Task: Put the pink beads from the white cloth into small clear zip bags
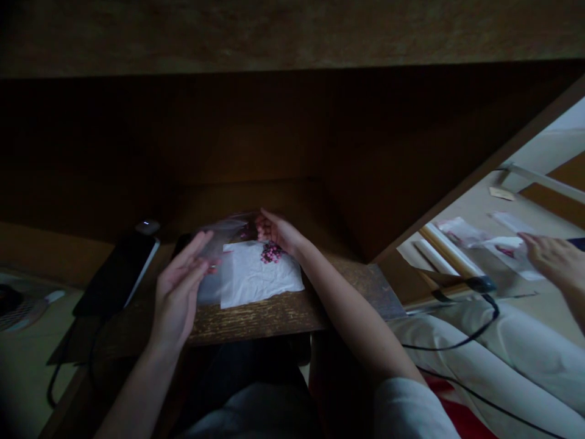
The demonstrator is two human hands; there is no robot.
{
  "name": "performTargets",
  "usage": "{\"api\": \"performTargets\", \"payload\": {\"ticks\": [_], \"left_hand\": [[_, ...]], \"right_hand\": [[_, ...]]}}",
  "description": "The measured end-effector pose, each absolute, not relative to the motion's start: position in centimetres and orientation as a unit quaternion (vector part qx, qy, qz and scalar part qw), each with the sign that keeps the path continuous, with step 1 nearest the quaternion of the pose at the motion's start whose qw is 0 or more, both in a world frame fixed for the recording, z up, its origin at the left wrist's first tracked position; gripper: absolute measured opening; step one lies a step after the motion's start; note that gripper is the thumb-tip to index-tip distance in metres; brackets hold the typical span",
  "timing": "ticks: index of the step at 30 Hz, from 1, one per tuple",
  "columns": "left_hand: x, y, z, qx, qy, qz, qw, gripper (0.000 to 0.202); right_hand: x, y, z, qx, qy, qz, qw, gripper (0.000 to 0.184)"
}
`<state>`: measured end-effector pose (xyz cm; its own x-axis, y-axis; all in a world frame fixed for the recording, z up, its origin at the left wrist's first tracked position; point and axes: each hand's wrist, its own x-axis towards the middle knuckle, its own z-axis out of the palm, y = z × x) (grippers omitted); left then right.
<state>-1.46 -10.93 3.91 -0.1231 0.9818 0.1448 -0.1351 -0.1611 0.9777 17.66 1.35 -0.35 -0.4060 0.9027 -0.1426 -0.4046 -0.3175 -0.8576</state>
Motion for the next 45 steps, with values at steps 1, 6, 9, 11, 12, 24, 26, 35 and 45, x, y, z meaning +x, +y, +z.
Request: {"api": "performTargets", "payload": {"ticks": [1, 6, 9, 11, 12, 24, 26, 35, 45], "left_hand": [[-1.6, -12.0, 3.1, 0.464, 0.47, 0.581, 0.475, 0.047], [-2.1, -15.4, 0.1, 0.457, 0.52, 0.502, 0.518, 0.063], [-2.2, -16.3, -0.6, 0.463, 0.531, 0.472, 0.53, 0.076], [-2.3, -16.7, -0.7, 0.463, 0.534, 0.46, 0.538, 0.08], [-2.3, -16.8, -0.7, 0.462, 0.532, 0.454, 0.545, 0.081], [-3.2, -16.9, -0.6, 0.453, 0.518, 0.434, 0.582, 0.077], [-3.6, -16.6, -0.4, 0.493, 0.531, 0.417, 0.549, 0.076], [-7.8, -13.6, 3.1, 0.645, 0.695, 0.302, 0.097, 0.046], [0.4, -0.8, 5.1, 0.655, 0.433, 0.591, 0.184, 0.016]], "right_hand": [[17.7, 1.4, -0.3, -0.322, -0.366, 0.749, 0.448, 0.031], [18.0, 1.6, -0.3, -0.315, -0.343, 0.731, 0.499, 0.025], [17.7, 1.2, 0.1, -0.326, -0.386, 0.691, 0.517, 0.022], [17.4, 0.7, 0.5, -0.324, -0.423, 0.667, 0.521, 0.022], [17.2, 0.5, 0.6, -0.321, -0.443, 0.657, 0.52, 0.022], [14.2, -2.9, 1.2, -0.249, -0.902, 0.218, 0.276, 0.027], [13.9, -3.0, 1.0, -0.251, -0.917, 0.187, 0.246, 0.028], [13.8, -2.9, 0.3, -0.255, -0.933, 0.122, 0.222, 0.03], [13.7, -3.0, 0.4, -0.263, -0.938, 0.097, 0.204, 0.031]]}}
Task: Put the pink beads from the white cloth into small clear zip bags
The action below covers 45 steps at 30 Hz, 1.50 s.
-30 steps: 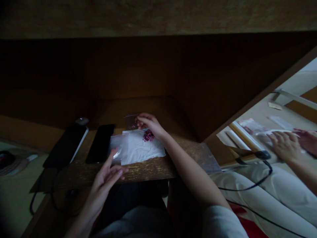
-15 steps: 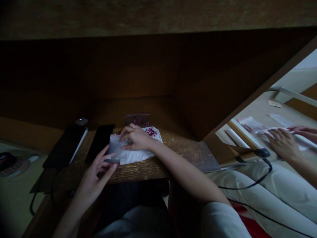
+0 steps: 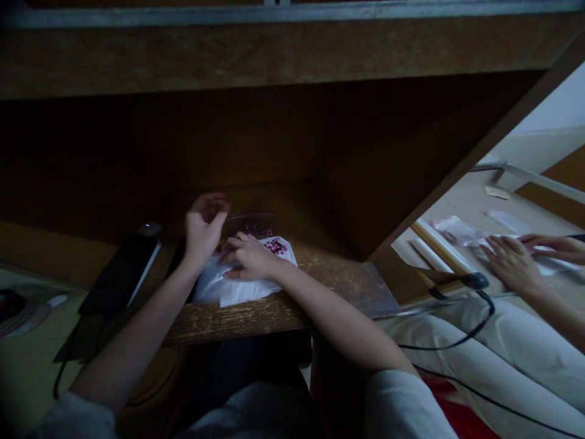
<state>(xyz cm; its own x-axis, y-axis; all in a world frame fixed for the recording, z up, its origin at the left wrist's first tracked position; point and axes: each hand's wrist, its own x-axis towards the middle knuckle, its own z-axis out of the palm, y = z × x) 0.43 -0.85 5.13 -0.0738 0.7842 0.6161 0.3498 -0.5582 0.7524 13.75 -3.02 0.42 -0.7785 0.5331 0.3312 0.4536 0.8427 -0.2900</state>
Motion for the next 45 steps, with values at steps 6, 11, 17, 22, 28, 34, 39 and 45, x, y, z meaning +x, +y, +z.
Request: {"api": "performTargets", "payload": {"ticks": [6, 11, 17, 22, 28, 34, 39, 45], "left_hand": [[1.5, 2.7, 0.0, 0.6, 0.468, 0.634, 0.142, 0.01], [1.1, 2.0, -0.4, 0.659, 0.48, 0.575, 0.068, 0.011], [1.3, 1.9, -0.5, 0.779, 0.485, 0.398, 0.003, 0.016], [1.4, 1.4, -1.1, 0.861, 0.442, 0.251, -0.02, 0.025], [1.7, 1.2, -1.2, 0.883, 0.416, 0.218, -0.014, 0.021], [1.8, 1.4, -1.3, 0.878, 0.424, 0.223, -0.016, 0.019], [1.6, 1.6, -0.8, 0.834, 0.461, 0.301, 0.01, 0.019], [1.3, 2.6, -0.9, 0.679, 0.474, 0.535, 0.165, 0.013]], "right_hand": [[13.9, -2.9, 0.6, -0.269, -0.932, 0.119, 0.21, 0.028], [15.3, -1.6, 1.1, -0.29, -0.91, 0.145, 0.259, 0.02], [19.0, 1.3, 0.3, -0.419, -0.838, 0.107, 0.334, 0.016], [20.8, 2.8, -1.3, -0.512, -0.785, 0.099, 0.336, 0.016], [20.7, 3.1, -2.0, -0.528, -0.778, 0.092, 0.327, 0.015], [20.7, 3.0, -1.7, -0.537, -0.769, 0.09, 0.336, 0.013], [21.1, 3.5, -2.0, -0.552, -0.733, 0.104, 0.385, 0.014], [21.1, 4.5, -3.0, -0.516, -0.641, 0.245, 0.514, 0.024]]}}
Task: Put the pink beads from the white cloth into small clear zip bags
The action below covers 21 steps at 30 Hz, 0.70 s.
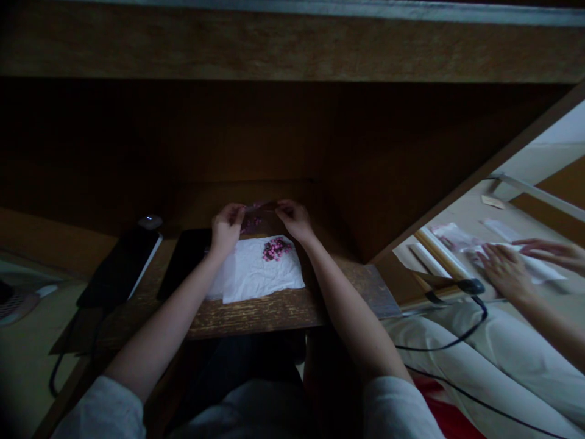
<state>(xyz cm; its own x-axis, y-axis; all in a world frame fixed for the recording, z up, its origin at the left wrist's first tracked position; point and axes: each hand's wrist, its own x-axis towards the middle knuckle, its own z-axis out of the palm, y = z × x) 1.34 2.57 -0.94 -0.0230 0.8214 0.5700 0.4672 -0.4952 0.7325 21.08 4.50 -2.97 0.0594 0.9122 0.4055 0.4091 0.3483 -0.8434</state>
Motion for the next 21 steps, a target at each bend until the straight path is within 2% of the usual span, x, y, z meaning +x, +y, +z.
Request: {"api": "performTargets", "payload": {"ticks": [4, 9, 14, 21], "left_hand": [[1.4, 3.3, -1.1, 0.564, 0.417, 0.624, 0.345, 0.017], [1.5, 3.4, -0.7, 0.471, 0.36, 0.633, 0.498, 0.023], [1.4, 3.0, -0.4, 0.431, 0.38, 0.612, 0.543, 0.026], [1.5, 2.9, -0.5, 0.451, 0.436, 0.579, 0.521, 0.043]], "right_hand": [[20.4, 4.3, -2.7, -0.476, -0.61, 0.344, 0.531, 0.031], [20.0, 3.3, -1.7, -0.429, -0.609, 0.42, 0.518, 0.03], [20.0, 2.9, -1.4, -0.407, -0.596, 0.459, 0.519, 0.026], [19.5, 2.8, -1.3, -0.425, -0.596, 0.452, 0.51, 0.032]]}}
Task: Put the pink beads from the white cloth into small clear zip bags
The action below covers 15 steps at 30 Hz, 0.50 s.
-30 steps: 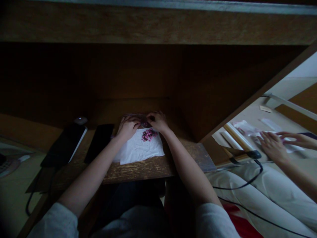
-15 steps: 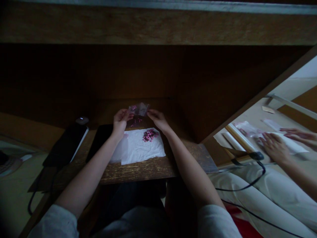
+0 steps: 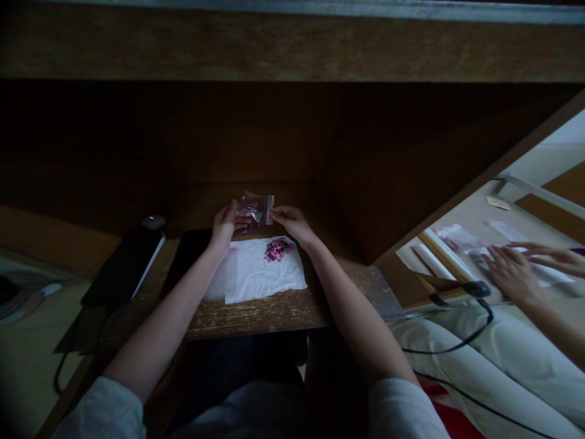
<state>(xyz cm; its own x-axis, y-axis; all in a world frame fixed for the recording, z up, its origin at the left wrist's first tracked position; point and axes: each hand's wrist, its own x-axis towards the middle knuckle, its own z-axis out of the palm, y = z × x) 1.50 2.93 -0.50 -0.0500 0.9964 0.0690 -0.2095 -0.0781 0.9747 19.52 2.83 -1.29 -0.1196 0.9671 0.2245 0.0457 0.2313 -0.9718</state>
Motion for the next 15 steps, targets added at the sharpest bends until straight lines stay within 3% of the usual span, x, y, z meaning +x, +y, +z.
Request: {"api": "performTargets", "payload": {"ticks": [15], "left_hand": [[2.24, 2.45, -0.78, 0.59, 0.377, 0.54, 0.467, 0.013]], "right_hand": [[18.76, 2.22, -1.44, -0.413, -0.702, 0.356, 0.459, 0.022]]}}
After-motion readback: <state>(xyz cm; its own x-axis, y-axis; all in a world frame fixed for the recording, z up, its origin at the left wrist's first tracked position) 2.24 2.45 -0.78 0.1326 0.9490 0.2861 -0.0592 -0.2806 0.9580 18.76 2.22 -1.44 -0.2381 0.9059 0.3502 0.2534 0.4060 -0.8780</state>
